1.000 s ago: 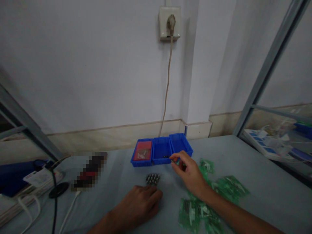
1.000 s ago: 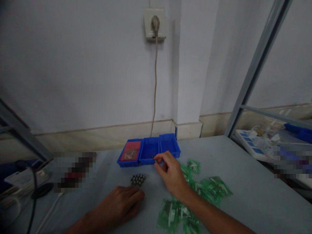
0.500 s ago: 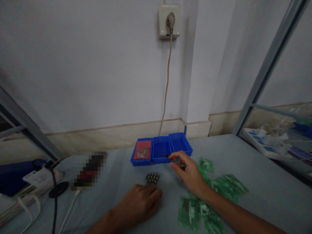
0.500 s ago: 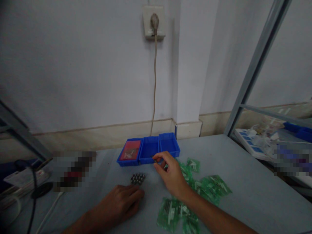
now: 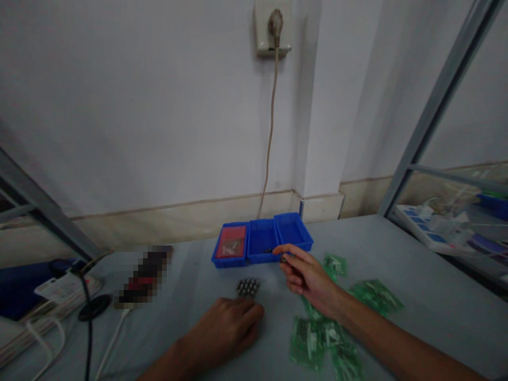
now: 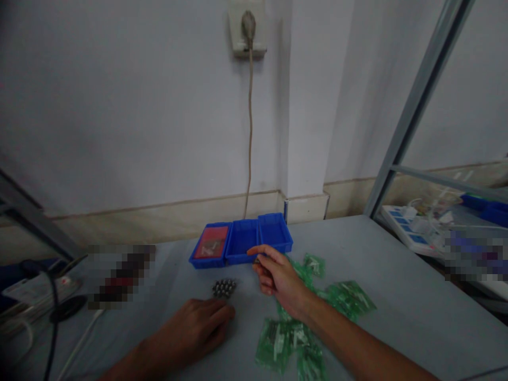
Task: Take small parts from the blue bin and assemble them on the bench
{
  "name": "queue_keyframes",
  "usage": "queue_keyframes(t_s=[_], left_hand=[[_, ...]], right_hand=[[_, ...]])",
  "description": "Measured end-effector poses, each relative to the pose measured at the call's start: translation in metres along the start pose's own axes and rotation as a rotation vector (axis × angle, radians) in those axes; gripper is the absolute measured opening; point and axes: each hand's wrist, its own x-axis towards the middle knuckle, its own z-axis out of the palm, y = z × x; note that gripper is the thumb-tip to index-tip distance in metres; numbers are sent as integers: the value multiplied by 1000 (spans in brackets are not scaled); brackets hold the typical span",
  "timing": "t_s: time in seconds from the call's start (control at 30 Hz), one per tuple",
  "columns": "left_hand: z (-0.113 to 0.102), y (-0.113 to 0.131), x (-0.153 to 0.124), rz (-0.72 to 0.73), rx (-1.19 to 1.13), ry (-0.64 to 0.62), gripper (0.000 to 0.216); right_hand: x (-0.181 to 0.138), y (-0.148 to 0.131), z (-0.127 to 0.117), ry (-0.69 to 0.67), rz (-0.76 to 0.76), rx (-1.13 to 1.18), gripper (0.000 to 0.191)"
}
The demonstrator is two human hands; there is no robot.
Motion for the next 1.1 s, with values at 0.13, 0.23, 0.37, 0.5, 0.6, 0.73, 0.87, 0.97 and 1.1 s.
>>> queue_keyframes(t_s=[0.13,0.23,0.37,0.5,0.6,0.73,0.87,0.97,1.1], left_hand=[[-1,1,0,-7,-5,1,8],[-3,2,1,-11,-16,-9,8],[-3,1,1,-13,-35,-3,8],[-2,1,0,-21,-50,-4,8],[-4,1,0,-15,-65,2,9],[-5,2,2,-9,-66,20,10],[-6,2,2,-4,-70,33,12],[-6,3,2,-14,-79,32,12],[-5,2,2,-16,-76,19,13]], right_hand=[[1,1,0,43,-138,-185,33],[1,2,0,97,-274,-449,31],[-2,2,0,162,-485,-776,15],[-6,5,1,214,-573,-972,17],[-7,4,1,245,-603,-1015,21],[-7,-1,2,206,-646,-990,12],[-7,-2,2,144,-632,-956,10],[-5,1,2,130,-528,-821,17],[0,5,2,46,-285,-489,28]])
